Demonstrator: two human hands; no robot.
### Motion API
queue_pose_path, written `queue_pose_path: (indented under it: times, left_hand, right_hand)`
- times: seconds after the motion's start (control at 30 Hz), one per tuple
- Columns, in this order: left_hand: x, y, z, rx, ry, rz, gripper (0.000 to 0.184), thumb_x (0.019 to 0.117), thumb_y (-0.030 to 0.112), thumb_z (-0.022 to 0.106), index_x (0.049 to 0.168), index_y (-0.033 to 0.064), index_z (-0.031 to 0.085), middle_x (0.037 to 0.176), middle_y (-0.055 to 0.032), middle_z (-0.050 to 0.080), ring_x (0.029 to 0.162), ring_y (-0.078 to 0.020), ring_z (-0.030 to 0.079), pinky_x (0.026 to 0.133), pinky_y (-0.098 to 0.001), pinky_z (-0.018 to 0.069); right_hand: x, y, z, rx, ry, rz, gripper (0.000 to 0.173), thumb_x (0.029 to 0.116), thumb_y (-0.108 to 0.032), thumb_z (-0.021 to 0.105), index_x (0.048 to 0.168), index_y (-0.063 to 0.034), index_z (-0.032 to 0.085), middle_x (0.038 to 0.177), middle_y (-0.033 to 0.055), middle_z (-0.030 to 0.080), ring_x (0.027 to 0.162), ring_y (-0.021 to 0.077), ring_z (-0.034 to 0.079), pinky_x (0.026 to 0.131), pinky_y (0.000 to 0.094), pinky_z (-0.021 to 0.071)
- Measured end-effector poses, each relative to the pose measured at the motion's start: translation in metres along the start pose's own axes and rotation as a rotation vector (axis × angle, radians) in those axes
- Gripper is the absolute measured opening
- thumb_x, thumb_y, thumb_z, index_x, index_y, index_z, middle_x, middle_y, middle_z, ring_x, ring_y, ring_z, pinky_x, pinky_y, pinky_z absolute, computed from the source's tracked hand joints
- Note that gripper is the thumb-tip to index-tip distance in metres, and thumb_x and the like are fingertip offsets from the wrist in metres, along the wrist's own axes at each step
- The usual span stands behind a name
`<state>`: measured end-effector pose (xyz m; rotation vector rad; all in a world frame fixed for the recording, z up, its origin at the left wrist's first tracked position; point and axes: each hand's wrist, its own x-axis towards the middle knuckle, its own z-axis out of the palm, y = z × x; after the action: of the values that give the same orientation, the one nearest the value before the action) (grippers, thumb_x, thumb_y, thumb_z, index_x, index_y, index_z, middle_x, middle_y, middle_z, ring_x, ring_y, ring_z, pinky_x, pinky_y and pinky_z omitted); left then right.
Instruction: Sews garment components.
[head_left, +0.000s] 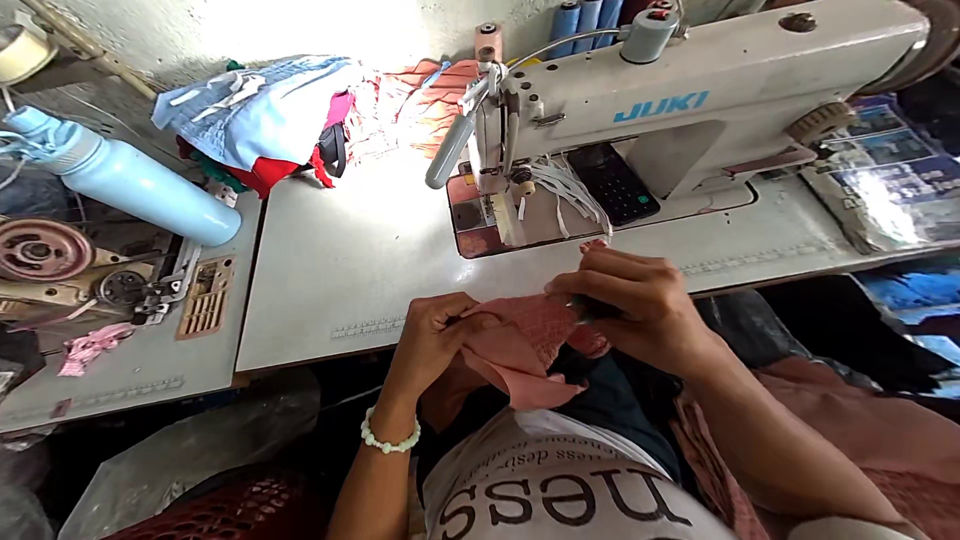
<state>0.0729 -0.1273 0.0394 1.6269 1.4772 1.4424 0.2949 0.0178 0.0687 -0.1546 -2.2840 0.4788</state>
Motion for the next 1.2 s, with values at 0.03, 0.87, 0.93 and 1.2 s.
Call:
queue_pose_path:
  times: [0.03, 0.87, 0.93, 1.2]
  left_hand:
    - [-0.002, 0.0, -0.001, 0.023, 0.019, 0.002, 0.033, 0.0961, 0.03, 0.07, 0.079, 0.0011, 0.07, 0.07, 0.0081, 0.061, 0.067, 0.0111, 0.053, 0.063, -0.0083, 0.0444]
    - [0.01, 0.019, 0.008, 0.183, 0.065, 0.128, 0.009, 0.0907, 0.016, 0.076, 0.091, 0.0077, 0.078, 0.089, 0.0057, 0.074, 0.097, -0.0038, 0.064, 0.096, -0.0249, 0.0479]
    - [0.008, 0.02, -0.005, 0.194, 0.094, 0.12, 0.012, 0.0939, 0.021, 0.072, 0.093, 0.0094, 0.077, 0.091, 0.0052, 0.074, 0.097, -0.0053, 0.067, 0.097, -0.0284, 0.0515]
    - [-0.002, 0.044, -0.082, 0.396, 0.212, 0.096, 0.016, 0.0975, 0.024, 0.068, 0.102, 0.0101, 0.073, 0.098, 0.0075, 0.069, 0.093, 0.001, 0.063, 0.085, -0.0175, 0.0526]
  right_hand:
    - [-0.003, 0.001, -0.002, -0.007, 0.019, 0.004, 0.017, 0.0923, -0.012, 0.06, 0.093, -0.0082, 0.076, 0.072, 0.001, 0.062, 0.069, 0.0085, 0.056, 0.061, 0.0219, 0.0431]
    - [0.004, -0.003, 0.02, 0.138, -0.141, 0.127, 0.012, 0.0924, -0.015, 0.065, 0.094, -0.009, 0.075, 0.079, -0.0002, 0.068, 0.071, 0.0075, 0.063, 0.063, 0.0236, 0.0507]
    - [0.005, 0.008, 0.01, 0.126, -0.279, 0.148, 0.013, 0.0903, -0.023, 0.071, 0.092, -0.011, 0.075, 0.077, -0.0003, 0.069, 0.071, 0.0119, 0.066, 0.063, 0.0316, 0.0545]
    - [0.027, 0.044, -0.032, 0.192, -0.247, 0.183, 0.013, 0.0916, -0.017, 0.07, 0.094, -0.0047, 0.072, 0.082, 0.0003, 0.067, 0.071, -0.0003, 0.058, 0.064, 0.0162, 0.0487]
